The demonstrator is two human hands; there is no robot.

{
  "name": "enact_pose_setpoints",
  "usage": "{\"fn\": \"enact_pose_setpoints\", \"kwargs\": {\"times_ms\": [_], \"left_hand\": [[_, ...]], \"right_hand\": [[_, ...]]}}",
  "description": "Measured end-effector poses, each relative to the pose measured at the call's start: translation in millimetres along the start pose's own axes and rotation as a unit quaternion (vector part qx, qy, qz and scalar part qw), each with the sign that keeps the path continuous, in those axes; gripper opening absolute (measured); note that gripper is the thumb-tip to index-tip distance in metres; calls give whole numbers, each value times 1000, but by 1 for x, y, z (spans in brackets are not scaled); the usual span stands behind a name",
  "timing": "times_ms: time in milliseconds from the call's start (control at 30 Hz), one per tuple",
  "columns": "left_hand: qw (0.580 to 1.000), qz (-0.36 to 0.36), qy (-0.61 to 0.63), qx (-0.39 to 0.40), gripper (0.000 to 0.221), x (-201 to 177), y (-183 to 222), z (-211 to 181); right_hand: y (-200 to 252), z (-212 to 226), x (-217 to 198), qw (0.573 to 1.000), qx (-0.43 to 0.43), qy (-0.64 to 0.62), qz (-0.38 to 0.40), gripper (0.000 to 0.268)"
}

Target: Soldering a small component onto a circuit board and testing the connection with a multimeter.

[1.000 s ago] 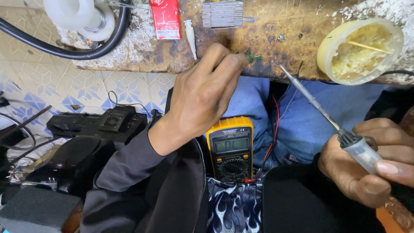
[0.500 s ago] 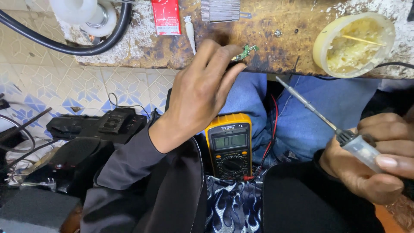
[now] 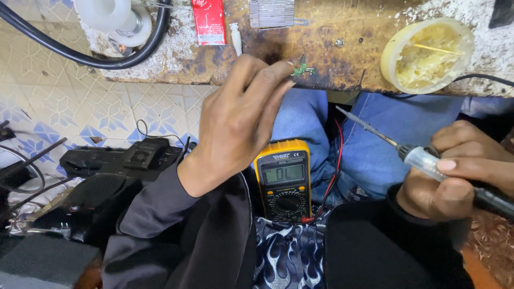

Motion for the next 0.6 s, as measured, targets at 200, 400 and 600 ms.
{"fn": "enact_pose_setpoints", "kwargs": {"times_ms": [200, 400, 600], "left_hand": [[996, -85, -14, 38, 12, -50, 2, 1], [992, -66, -76, -76, 9, -61, 7, 21], [989, -56, -95, -95, 8, -23, 2, 40]], "right_hand": [[-1, 0, -8, 997, -8, 25, 70, 41], [2, -19, -19, 965, 5, -7, 264, 66], [4, -12, -12, 999, -27, 39, 25, 38]]}}
Point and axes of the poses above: each hand's wrist, its own y-axis away from the middle knuckle, its own x-axis out of the palm, z = x × y, the point moved 4 cm from there along -y, towards the middle knuckle, and after that the axes turned 1 degree about y, right-handed, at the moved point
